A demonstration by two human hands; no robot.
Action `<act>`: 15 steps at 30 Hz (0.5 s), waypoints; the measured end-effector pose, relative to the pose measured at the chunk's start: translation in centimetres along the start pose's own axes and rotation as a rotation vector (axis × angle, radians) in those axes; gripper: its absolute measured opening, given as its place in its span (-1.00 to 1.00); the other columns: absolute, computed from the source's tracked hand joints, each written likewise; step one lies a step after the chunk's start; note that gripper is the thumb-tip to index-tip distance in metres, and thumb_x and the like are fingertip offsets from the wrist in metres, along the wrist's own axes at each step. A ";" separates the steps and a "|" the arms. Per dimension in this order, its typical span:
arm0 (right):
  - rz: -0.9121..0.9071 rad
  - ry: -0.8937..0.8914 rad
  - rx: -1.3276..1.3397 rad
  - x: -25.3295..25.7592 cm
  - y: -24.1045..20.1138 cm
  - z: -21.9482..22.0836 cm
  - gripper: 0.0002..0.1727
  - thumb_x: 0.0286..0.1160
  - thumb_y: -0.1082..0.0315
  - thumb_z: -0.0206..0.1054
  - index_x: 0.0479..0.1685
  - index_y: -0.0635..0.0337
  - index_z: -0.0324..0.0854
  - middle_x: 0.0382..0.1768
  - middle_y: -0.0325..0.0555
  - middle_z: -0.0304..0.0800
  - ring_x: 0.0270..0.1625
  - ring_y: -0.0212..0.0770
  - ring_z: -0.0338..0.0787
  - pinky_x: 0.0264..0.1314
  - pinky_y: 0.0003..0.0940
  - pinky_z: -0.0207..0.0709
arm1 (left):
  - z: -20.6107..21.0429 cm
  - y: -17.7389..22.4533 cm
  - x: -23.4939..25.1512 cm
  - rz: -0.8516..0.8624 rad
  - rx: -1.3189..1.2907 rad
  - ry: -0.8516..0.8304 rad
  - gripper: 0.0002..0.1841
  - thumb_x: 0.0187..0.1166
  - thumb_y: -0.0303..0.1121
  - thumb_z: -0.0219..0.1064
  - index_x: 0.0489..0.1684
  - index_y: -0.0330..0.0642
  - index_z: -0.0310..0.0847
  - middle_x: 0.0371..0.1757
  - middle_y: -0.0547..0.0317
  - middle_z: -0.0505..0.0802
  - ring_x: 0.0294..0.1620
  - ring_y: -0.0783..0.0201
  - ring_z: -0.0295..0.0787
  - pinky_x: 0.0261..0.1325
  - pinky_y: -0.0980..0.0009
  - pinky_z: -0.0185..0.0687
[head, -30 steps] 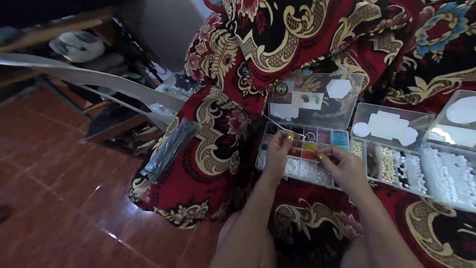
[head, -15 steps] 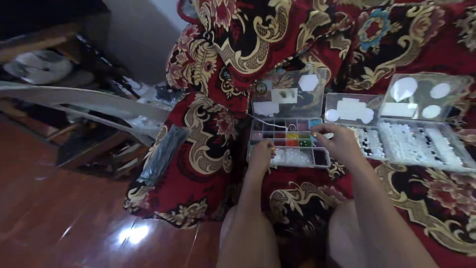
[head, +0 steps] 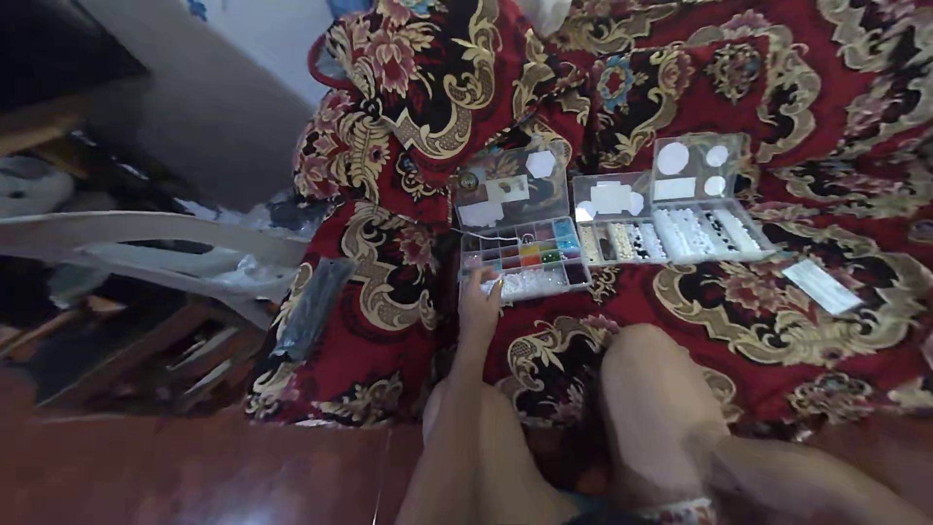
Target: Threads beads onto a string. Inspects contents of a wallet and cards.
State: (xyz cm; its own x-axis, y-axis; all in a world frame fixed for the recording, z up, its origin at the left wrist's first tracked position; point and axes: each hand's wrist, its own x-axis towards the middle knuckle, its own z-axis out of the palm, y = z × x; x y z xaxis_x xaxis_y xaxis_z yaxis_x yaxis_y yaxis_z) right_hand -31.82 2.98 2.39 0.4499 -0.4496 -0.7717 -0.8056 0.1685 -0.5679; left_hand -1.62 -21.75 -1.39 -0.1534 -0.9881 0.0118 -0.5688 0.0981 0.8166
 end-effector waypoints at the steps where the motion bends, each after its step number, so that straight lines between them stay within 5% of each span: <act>1: 0.097 -0.028 0.031 -0.7 0.6 1.8 -0.81 0.64 0.49 0.28 -0.05 0.52 0.67 -0.31 0.22 0.74 -0.29 0.07 0.75 -0.11 0.07 0.64 | 0.3 0.0 -1.4 0.028 -0.013 -0.036 -0.61 0.74 -0.38 0.21 0.48 -0.34 0.50 0.27 -0.14 0.79 -0.09 0.15 0.87 -0.03 0.21 0.80; 5: 0.115 0.166 0.072 -2.9 3.1 7.4 -0.69 0.61 0.37 0.42 -0.06 0.59 0.76 -0.21 0.48 0.80 -0.08 0.40 0.80 0.19 0.39 0.53 | 1.8 1.0 -8.1 0.053 -0.025 -0.334 -0.67 0.73 -0.46 0.16 0.38 -0.38 0.57 0.16 -0.14 0.83 -0.06 0.13 0.87 0.07 0.17 0.78; 10: 0.244 0.811 0.151 -4.1 7.8 14.6 -0.33 0.29 -0.13 0.60 0.02 0.38 0.74 -0.08 0.38 0.81 0.02 0.43 0.80 0.08 0.47 0.58 | 5.2 0.7 -14.7 0.173 -0.072 -0.526 -0.71 0.70 -0.43 0.22 0.28 -0.29 0.66 0.05 0.02 0.88 -0.13 0.28 0.87 0.02 0.28 0.81; 13: 0.260 0.943 0.497 -2.5 9.2 19.9 -0.14 0.50 -0.03 0.43 0.68 0.35 0.30 0.40 0.38 0.62 0.39 0.31 0.68 0.45 0.27 0.51 | 7.6 2.2 -17.9 0.298 -0.036 -0.558 -0.72 0.68 -0.36 0.27 0.23 -0.23 0.72 0.08 0.08 0.88 -0.02 0.31 0.84 0.10 0.35 0.75; 15: 0.223 0.887 0.716 -1.7 9.2 21.5 -0.20 0.71 0.05 0.27 0.82 0.26 0.10 0.44 0.34 0.62 0.45 0.18 0.69 0.55 0.14 0.46 | 9.6 3.7 -19.8 0.488 -0.022 -0.555 -0.74 0.62 -0.35 0.35 0.15 -0.25 0.77 0.07 0.04 0.89 0.08 0.20 0.83 0.24 0.25 0.71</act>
State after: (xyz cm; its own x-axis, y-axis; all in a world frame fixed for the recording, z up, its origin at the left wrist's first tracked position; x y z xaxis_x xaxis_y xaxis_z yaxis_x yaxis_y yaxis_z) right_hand -31.67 24.15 -7.71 -0.3311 -0.7564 -0.5642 -0.3034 0.6515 -0.6954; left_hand -8.46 -0.70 -4.15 -0.7740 -0.6270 0.0882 -0.3156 0.5028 0.8047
